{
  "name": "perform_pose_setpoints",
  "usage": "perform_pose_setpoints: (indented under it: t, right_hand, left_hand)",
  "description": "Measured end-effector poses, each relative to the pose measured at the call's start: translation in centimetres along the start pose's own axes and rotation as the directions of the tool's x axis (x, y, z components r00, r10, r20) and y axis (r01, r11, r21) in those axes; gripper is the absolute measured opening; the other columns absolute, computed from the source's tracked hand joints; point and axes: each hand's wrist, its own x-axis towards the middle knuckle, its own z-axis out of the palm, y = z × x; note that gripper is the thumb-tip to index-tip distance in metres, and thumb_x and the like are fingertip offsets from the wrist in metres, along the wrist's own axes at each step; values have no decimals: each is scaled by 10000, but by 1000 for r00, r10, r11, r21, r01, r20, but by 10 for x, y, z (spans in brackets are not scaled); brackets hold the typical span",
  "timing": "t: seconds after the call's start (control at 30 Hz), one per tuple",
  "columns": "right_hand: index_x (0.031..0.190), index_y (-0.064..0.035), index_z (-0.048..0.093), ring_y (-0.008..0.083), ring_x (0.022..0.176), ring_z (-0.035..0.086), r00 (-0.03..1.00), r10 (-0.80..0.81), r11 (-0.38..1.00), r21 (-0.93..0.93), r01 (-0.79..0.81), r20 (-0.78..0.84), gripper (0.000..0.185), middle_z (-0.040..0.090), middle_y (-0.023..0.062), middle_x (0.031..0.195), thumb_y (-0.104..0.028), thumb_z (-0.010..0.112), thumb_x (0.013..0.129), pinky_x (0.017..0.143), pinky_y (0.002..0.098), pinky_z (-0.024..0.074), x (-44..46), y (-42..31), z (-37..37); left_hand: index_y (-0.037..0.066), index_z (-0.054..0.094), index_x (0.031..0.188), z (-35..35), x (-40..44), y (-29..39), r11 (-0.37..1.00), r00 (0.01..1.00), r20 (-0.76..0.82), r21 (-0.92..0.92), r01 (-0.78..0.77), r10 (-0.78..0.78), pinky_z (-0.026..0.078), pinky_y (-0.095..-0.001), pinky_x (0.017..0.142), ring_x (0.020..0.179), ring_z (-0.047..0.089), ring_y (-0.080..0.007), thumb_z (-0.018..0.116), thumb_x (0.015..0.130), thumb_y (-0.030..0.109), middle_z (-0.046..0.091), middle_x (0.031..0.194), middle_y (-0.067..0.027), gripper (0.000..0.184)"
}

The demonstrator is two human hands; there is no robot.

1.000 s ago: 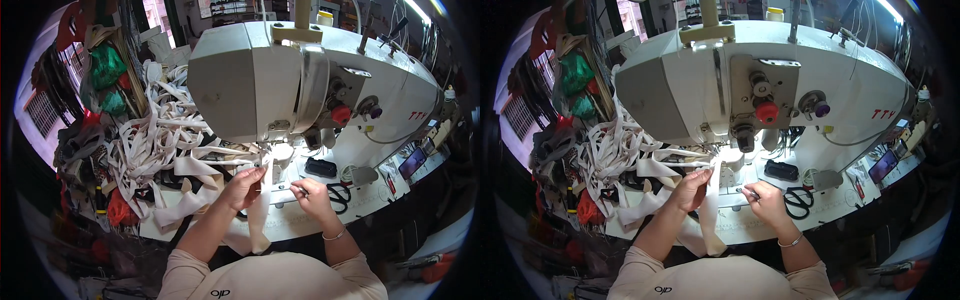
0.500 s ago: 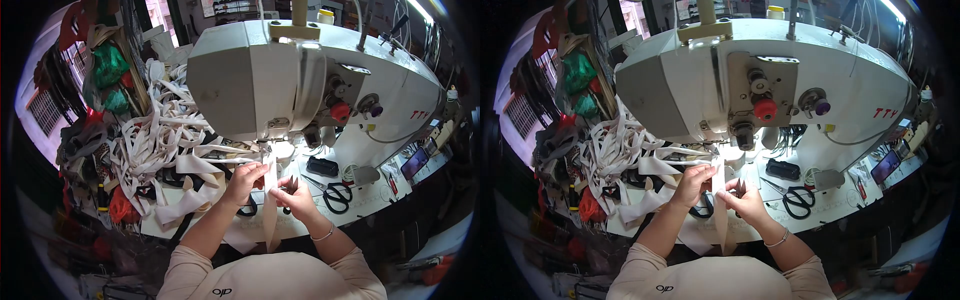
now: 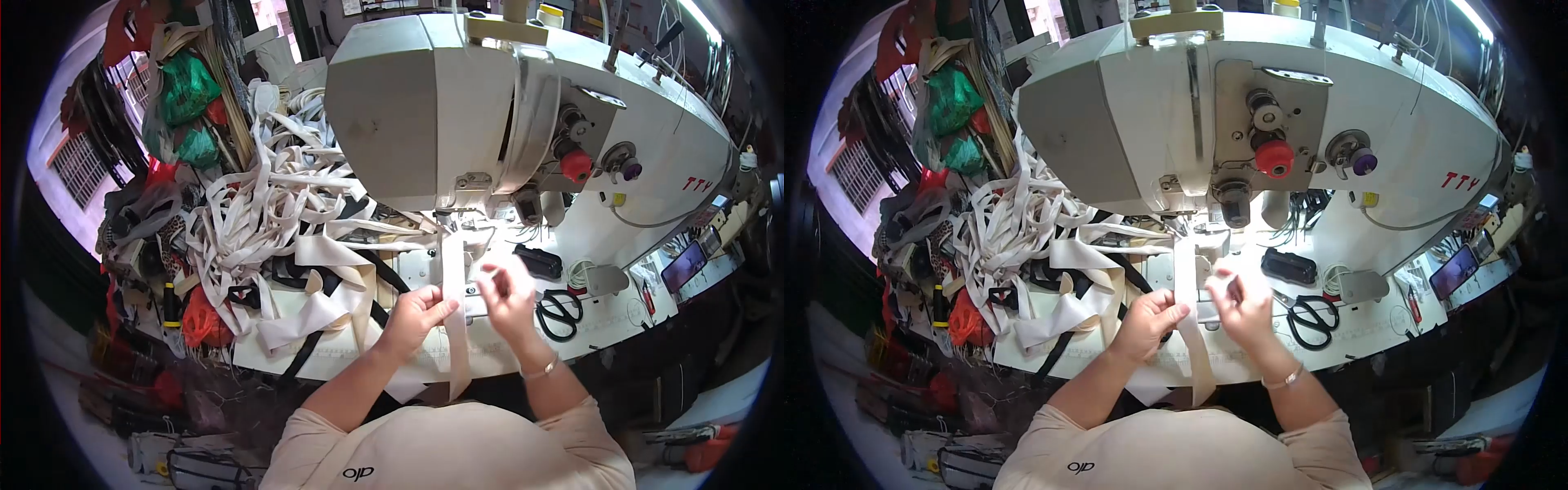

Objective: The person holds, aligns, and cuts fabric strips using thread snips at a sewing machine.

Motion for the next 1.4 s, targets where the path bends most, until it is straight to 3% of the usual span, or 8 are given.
perform_pose_setpoints:
  t: [0.03, 0.1, 0.3, 0.43, 0.8, 0.93, 1.1, 1.4]
  right_hand:
    - [884, 27, 596, 69, 501, 434, 866, 415, 762, 413, -499, 280, 137, 524, 20, 652, -61, 600, 779, 460, 181, 351, -18, -9, -1]
    - [898, 30, 595, 63, 511, 455, 727, 492, 438, 586, -682, 478, 142, 552, 23, 659, -60, 602, 789, 473, 162, 362, -40, -20, 1]
    - [895, 35, 594, 75, 526, 489, 762, 479, 483, 595, -643, 435, 131, 575, 42, 663, -48, 599, 794, 488, 162, 389, -48, -43, -7]
    - [879, 33, 592, 70, 501, 485, 794, 407, 617, 506, -603, 452, 88, 580, 55, 652, -17, 580, 807, 442, 157, 373, -52, -54, -17]
    - [872, 46, 604, 87, 541, 515, 743, 448, 523, 528, -669, 497, 114, 592, 51, 665, -36, 601, 793, 500, 179, 414, -42, -46, -16]
    - [850, 47, 592, 90, 529, 516, 867, 329, 786, 401, -471, 375, 93, 597, 69, 667, -18, 612, 786, 485, 170, 429, -48, -32, -6]
    - [844, 53, 608, 83, 539, 512, 731, 512, 586, 439, -681, 451, 114, 594, 49, 646, -44, 615, 784, 506, 170, 412, -67, -43, -9]
    - [851, 52, 598, 94, 537, 523, 732, 478, 555, 479, -681, 486, 115, 601, 68, 665, -30, 623, 775, 496, 176, 436, -55, -43, -14]
  left_hand:
    - [6, 566, 819, -2, -3, -1, 1000, 1000, -2, 14, -15, 15, 401, -167, 592, 636, 493, -61, 537, 838, 77, 555, 710, -21, 80]
    - [2, 564, 844, -5, -6, -3, 998, 999, -6, 42, -43, 44, 395, -158, 600, 643, 493, -59, 532, 844, 78, 569, 734, -30, 83]
    - [-20, 548, 917, -9, -5, -6, 1000, 994, 104, -12, 14, -13, 418, -154, 636, 675, 537, -90, 536, 853, 116, 590, 789, -70, 151]
    - [-24, 543, 924, 14, -18, 23, 895, 982, 90, -404, 190, -168, 440, -175, 658, 686, 556, -104, 524, 856, 105, 595, 792, -90, 147]
    - [-27, 540, 919, 10, 0, 16, 973, 996, 8, -214, 85, -85, 455, -188, 654, 671, 556, -100, 537, 839, 72, 597, 806, -100, 127]
    - [-36, 559, 841, 5, 8, 5, 995, 998, -62, -96, -40, 34, 429, -159, 582, 603, 506, -80, 559, 823, 52, 584, 725, -62, 90]
    - [-29, 565, 813, 7, -6, -1, 983, 997, -74, -183, 13, -27, 412, -154, 553, 579, 477, -62, 581, 807, 46, 570, 695, -41, 77]
    - [-27, 566, 818, 9, 5, 11, 990, 996, -88, -137, -16, 4, 423, -159, 549, 582, 486, -60, 586, 805, 55, 571, 699, -45, 85]
